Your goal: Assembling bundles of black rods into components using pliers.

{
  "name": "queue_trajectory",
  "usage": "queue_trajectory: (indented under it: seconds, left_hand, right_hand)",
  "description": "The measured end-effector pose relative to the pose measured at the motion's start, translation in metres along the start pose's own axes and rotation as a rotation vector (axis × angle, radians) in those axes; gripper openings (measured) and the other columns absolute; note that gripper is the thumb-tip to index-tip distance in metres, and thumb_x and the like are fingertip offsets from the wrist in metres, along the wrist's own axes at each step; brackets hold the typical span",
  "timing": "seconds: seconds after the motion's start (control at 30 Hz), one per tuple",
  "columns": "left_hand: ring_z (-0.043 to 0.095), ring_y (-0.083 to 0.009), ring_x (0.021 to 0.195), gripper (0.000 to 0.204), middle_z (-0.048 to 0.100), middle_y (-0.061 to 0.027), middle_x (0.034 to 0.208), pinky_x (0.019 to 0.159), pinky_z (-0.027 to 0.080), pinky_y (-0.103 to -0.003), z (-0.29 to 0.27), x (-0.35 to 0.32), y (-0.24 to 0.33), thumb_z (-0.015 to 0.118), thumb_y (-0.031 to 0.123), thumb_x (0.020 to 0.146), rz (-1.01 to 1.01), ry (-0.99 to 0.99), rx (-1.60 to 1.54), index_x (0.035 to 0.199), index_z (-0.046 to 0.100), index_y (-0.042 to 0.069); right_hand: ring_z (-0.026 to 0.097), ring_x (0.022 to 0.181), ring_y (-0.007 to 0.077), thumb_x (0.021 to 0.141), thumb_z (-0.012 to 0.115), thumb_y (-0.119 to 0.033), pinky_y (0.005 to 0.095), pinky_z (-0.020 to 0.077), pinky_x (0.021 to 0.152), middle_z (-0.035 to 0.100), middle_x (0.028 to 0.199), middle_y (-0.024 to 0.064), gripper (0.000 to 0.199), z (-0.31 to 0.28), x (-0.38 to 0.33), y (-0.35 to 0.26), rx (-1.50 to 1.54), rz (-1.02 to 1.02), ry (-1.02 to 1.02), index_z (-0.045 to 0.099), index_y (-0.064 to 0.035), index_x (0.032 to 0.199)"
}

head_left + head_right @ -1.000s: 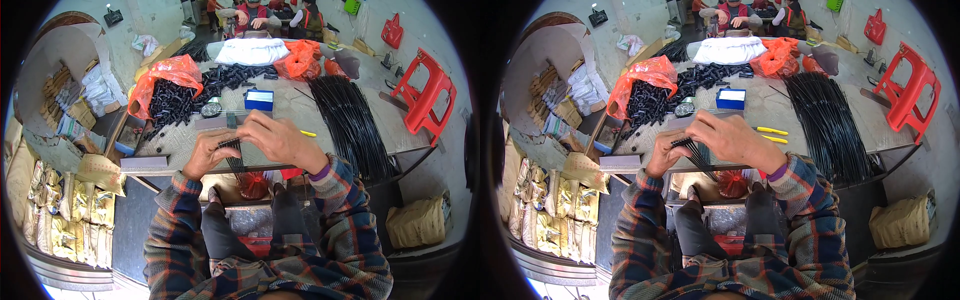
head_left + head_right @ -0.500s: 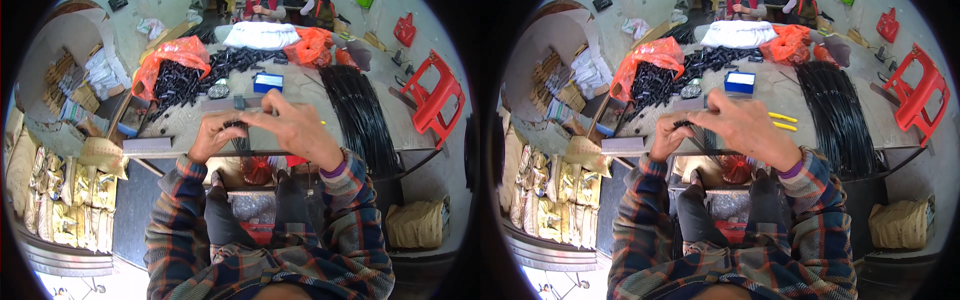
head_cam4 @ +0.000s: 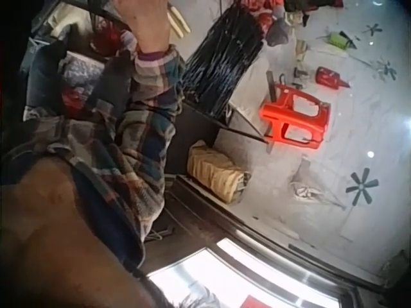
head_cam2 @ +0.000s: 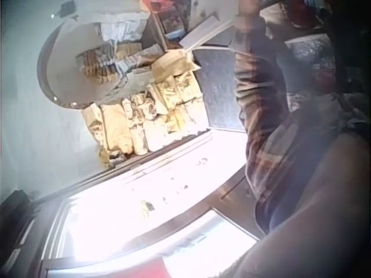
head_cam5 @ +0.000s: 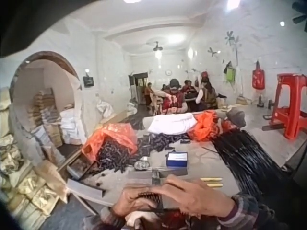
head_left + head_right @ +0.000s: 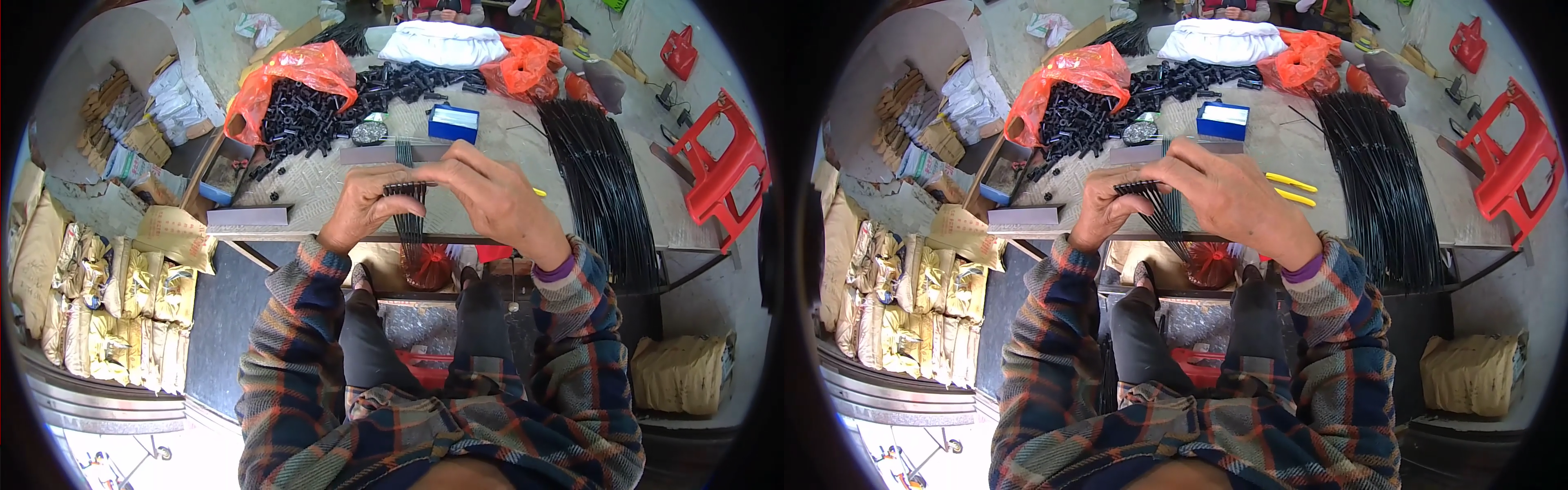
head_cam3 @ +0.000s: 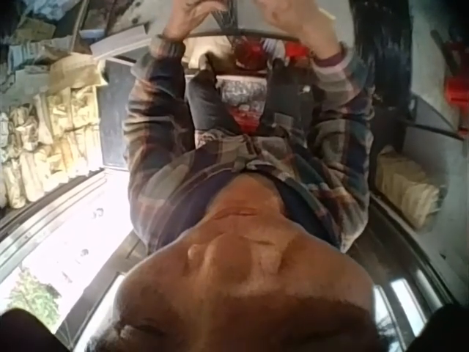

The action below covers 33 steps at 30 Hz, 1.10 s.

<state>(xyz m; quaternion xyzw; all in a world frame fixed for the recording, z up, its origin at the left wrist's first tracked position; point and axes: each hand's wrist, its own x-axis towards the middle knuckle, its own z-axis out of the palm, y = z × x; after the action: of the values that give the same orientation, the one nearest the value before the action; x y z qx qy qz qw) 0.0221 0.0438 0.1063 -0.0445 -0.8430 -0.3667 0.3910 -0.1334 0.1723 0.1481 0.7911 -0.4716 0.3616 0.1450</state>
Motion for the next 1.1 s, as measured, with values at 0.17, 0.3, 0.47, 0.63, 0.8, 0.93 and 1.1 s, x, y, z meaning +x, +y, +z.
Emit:
queue_trajectory:
  seconds: [0.17, 0.3, 0.47, 0.63, 0.8, 0.93, 1.1]
  left_hand:
    - [0.058, -0.0155, 0.069, 0.031, 0.062, -0.0083, 0.077, 0.062, 0.045, -0.027, -0.008, -0.003, -0.002, 0.069, 0.023, 0.071, -0.035, 0.03, 0.032, 0.09, 0.062, -0.001]
    - [0.057, -0.016, 0.066, 0.029, 0.062, -0.0076, 0.075, 0.06, 0.044, -0.027, -0.009, 0.0, -0.007, 0.069, 0.024, 0.071, -0.026, -0.013, 0.036, 0.088, 0.063, 0.001]
    - [0.059, -0.0218, 0.073, 0.035, 0.063, -0.0076, 0.081, 0.063, 0.045, -0.03, -0.005, -0.003, -0.021, 0.071, 0.034, 0.067, 0.031, -0.07, 0.209, 0.084, 0.065, 0.004]
    - [0.033, -0.0252, 0.124, 0.074, 0.045, -0.0079, 0.127, 0.103, 0.024, -0.042, 0.017, -0.048, -0.059, 0.066, 0.059, 0.058, -0.229, -0.587, 0.656, 0.119, 0.051, 0.018]
    - [0.023, -0.0226, 0.132, 0.081, 0.028, -0.0059, 0.142, 0.106, 0.02, -0.043, 0.054, -0.075, -0.093, 0.068, 0.047, 0.062, -0.008, -0.412, 1.01, 0.133, 0.036, 0.025]
    - [0.026, -0.0225, 0.13, 0.073, 0.034, -0.005, 0.138, 0.106, 0.02, -0.043, 0.068, -0.081, -0.067, 0.072, 0.031, 0.058, -0.053, -0.366, 0.887, 0.126, 0.045, 0.02]
    - [0.056, -0.0251, 0.062, 0.028, 0.054, -0.0055, 0.067, 0.055, 0.042, -0.035, 0.082, -0.073, 0.014, 0.072, 0.029, 0.059, -0.018, -0.094, 0.425, 0.066, 0.053, 0.008]
  right_hand:
    - [0.056, 0.063, 0.021, 0.075, 0.059, -0.003, 0.0297, 0.0444, 0.05, 0.048, 0.083, 0.0063, 0.025, 0.002, 0.013, -0.006, -0.12, -0.08, 0.022, 0.058, -0.0072, 0.1]
    - [0.055, 0.062, 0.0173, 0.075, 0.062, -0.011, 0.0275, 0.0439, 0.048, 0.047, 0.085, 0.0041, 0.023, 0.005, 0.015, 0.005, -0.116, -0.134, -0.018, 0.057, -0.0071, 0.098]
    - [0.055, 0.064, 0.0168, 0.075, 0.064, -0.019, 0.0275, 0.0434, 0.049, 0.047, 0.085, 0.0032, 0.021, 0.011, 0.024, -0.01, -0.084, -0.105, 0.039, 0.058, -0.0102, 0.092]
    - [0.053, 0.057, 0.0196, 0.074, 0.062, -0.02, 0.0323, 0.0403, 0.05, 0.047, 0.073, 0.0019, 0.011, 0.007, 0.019, -0.008, -0.166, -0.182, -0.132, 0.055, -0.0124, 0.077]
    - [0.05, 0.051, 0.0205, 0.073, 0.061, -0.019, 0.0308, 0.039, 0.047, 0.048, 0.075, 0.0014, 0.008, -0.025, -0.011, -0.041, -0.037, -0.211, -0.372, 0.056, -0.0145, 0.078]
    - [0.048, 0.05, 0.0176, 0.076, 0.059, -0.016, 0.0296, 0.0379, 0.044, 0.046, 0.071, 0.0005, 0.005, -0.075, -0.041, -0.073, 0.061, -0.269, -0.58, 0.059, -0.0125, 0.078]
    - [0.045, 0.048, 0.0037, 0.075, 0.067, -0.034, 0.0204, 0.029, 0.045, 0.055, 0.078, -0.0011, 0.017, -0.222, -0.126, -0.092, 0.487, -0.431, -0.196, 0.07, -0.017, 0.073]
